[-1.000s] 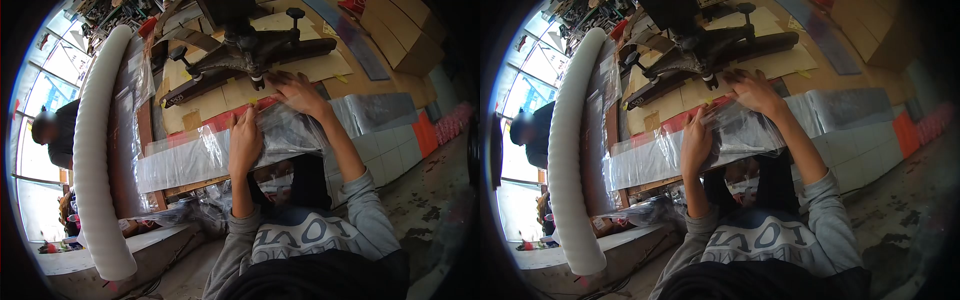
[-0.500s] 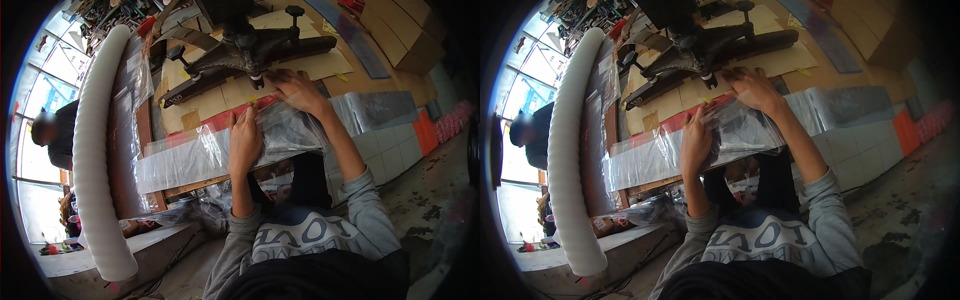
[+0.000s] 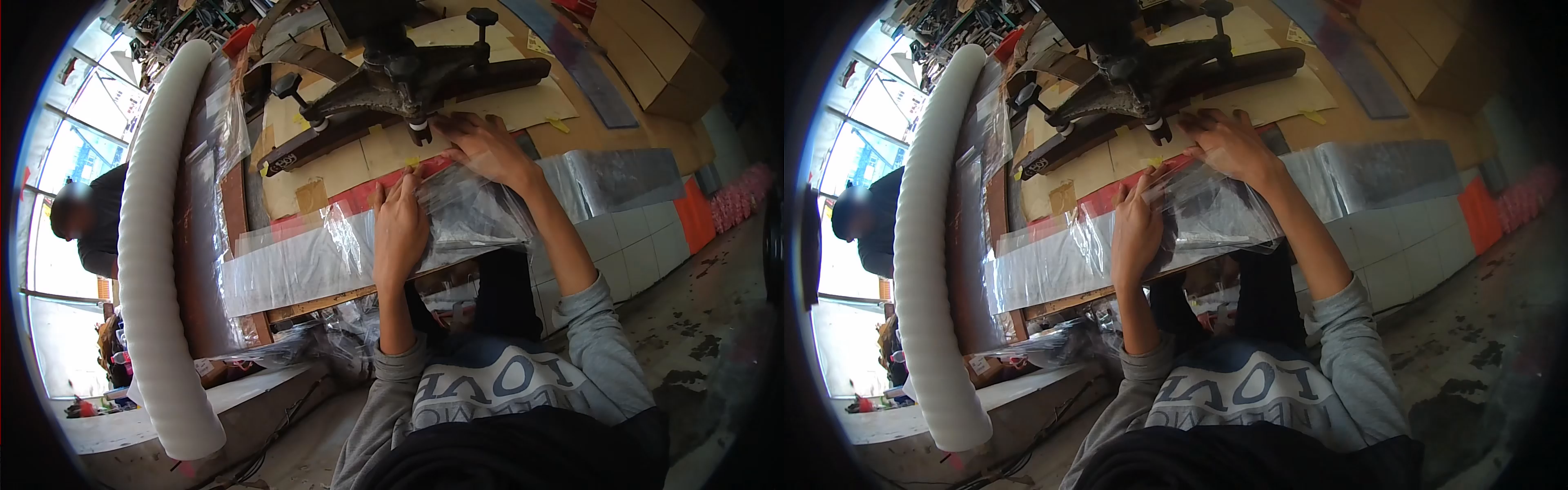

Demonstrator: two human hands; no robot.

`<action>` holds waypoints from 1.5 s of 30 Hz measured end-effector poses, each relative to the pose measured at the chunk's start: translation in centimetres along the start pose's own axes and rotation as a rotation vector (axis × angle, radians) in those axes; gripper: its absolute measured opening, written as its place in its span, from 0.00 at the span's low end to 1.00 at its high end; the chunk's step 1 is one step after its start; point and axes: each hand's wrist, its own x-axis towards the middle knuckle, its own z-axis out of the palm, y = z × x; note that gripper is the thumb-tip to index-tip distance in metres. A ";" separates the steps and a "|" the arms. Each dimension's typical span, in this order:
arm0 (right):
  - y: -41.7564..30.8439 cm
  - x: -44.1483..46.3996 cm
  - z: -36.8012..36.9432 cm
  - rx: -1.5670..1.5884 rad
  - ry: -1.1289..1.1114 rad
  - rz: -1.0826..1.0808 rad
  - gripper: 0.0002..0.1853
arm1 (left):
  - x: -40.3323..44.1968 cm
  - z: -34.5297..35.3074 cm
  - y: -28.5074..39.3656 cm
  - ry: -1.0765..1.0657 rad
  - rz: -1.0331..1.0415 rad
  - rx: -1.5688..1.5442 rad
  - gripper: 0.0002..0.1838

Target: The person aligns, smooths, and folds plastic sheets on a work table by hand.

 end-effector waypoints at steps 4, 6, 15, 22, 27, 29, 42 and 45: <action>0.0 0.0 0.0 0.006 -0.002 -0.001 0.29 | 0.0 0.1 -0.1 0.011 0.019 0.007 0.24; 0.0 0.1 0.0 0.004 -0.004 -0.004 0.29 | -0.1 0.1 -0.2 0.016 0.035 0.016 0.24; -0.1 0.0 -0.7 0.096 0.015 -0.018 0.26 | 0.1 0.1 0.1 -0.027 -0.025 0.020 0.26; -0.4 -1.6 -4.7 0.477 -0.140 0.041 0.21 | -0.1 -0.2 0.8 -0.036 -0.063 0.010 0.27; -2.0 -3.6 -3.6 0.369 -0.010 0.066 0.20 | -0.1 -0.2 0.5 -0.057 -0.088 0.019 0.33; -2.6 -4.2 -3.5 0.320 -0.008 0.117 0.20 | -0.4 -0.1 0.4 -0.041 -0.073 0.059 0.35; -3.1 -4.5 -3.2 0.313 0.068 0.141 0.17 | -0.4 -0.5 1.4 0.003 -0.058 0.051 0.21; -3.2 -4.4 -3.1 0.304 0.092 0.135 0.16 | -0.5 -0.4 1.3 0.002 -0.062 0.058 0.21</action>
